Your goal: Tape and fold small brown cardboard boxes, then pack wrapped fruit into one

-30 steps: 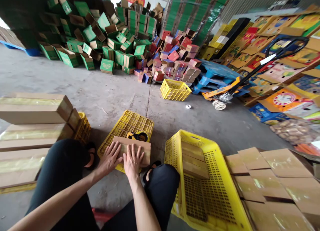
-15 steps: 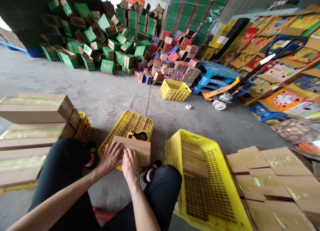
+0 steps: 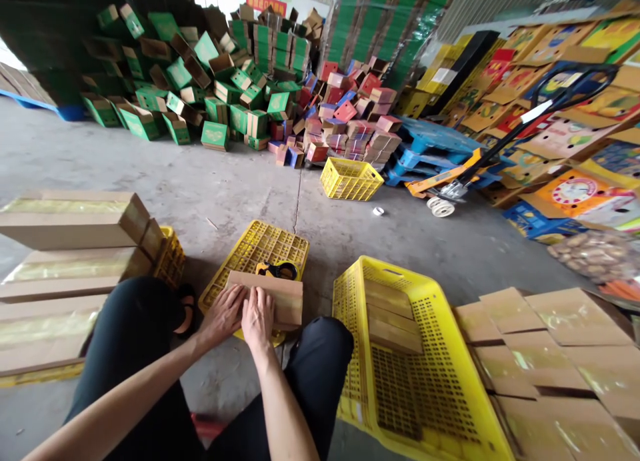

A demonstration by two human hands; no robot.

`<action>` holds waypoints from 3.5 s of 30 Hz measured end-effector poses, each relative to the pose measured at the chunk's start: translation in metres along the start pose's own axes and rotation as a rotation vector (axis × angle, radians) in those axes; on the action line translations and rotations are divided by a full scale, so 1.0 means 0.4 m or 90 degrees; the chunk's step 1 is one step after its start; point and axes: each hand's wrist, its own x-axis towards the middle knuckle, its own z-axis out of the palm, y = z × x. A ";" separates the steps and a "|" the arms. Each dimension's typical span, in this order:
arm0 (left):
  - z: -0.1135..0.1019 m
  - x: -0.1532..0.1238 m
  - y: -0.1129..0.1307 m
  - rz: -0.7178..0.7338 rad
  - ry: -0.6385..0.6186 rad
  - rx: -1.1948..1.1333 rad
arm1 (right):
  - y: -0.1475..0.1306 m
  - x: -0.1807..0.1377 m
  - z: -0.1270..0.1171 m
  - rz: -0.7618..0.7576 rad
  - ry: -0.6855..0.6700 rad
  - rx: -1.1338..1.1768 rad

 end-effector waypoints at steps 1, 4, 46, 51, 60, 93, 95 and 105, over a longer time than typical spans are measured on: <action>-0.002 0.002 0.000 -0.001 0.001 0.003 | 0.007 -0.005 0.002 -0.003 0.015 0.017; -0.011 0.011 0.003 -0.011 -0.005 0.013 | 0.026 -0.021 0.006 -0.017 0.046 0.042; -0.012 0.002 -0.003 0.029 0.015 0.086 | 0.057 -0.025 0.024 -0.018 0.050 -0.046; -0.009 -0.001 -0.004 0.035 0.028 0.076 | 0.130 -0.041 0.007 0.018 0.085 -0.072; 0.002 -0.014 -0.010 -0.014 0.073 0.060 | 0.235 -0.082 -0.004 0.196 -0.013 -0.130; -0.038 -0.119 0.006 -0.018 0.041 0.064 | 0.174 -0.188 -0.037 0.136 0.006 -0.117; -0.041 -0.128 -0.001 -0.025 0.040 0.075 | 0.193 -0.195 -0.037 0.146 0.009 -0.121; 0.008 -0.129 0.067 -0.026 0.043 0.107 | 0.139 -0.184 -0.010 0.097 0.029 -0.129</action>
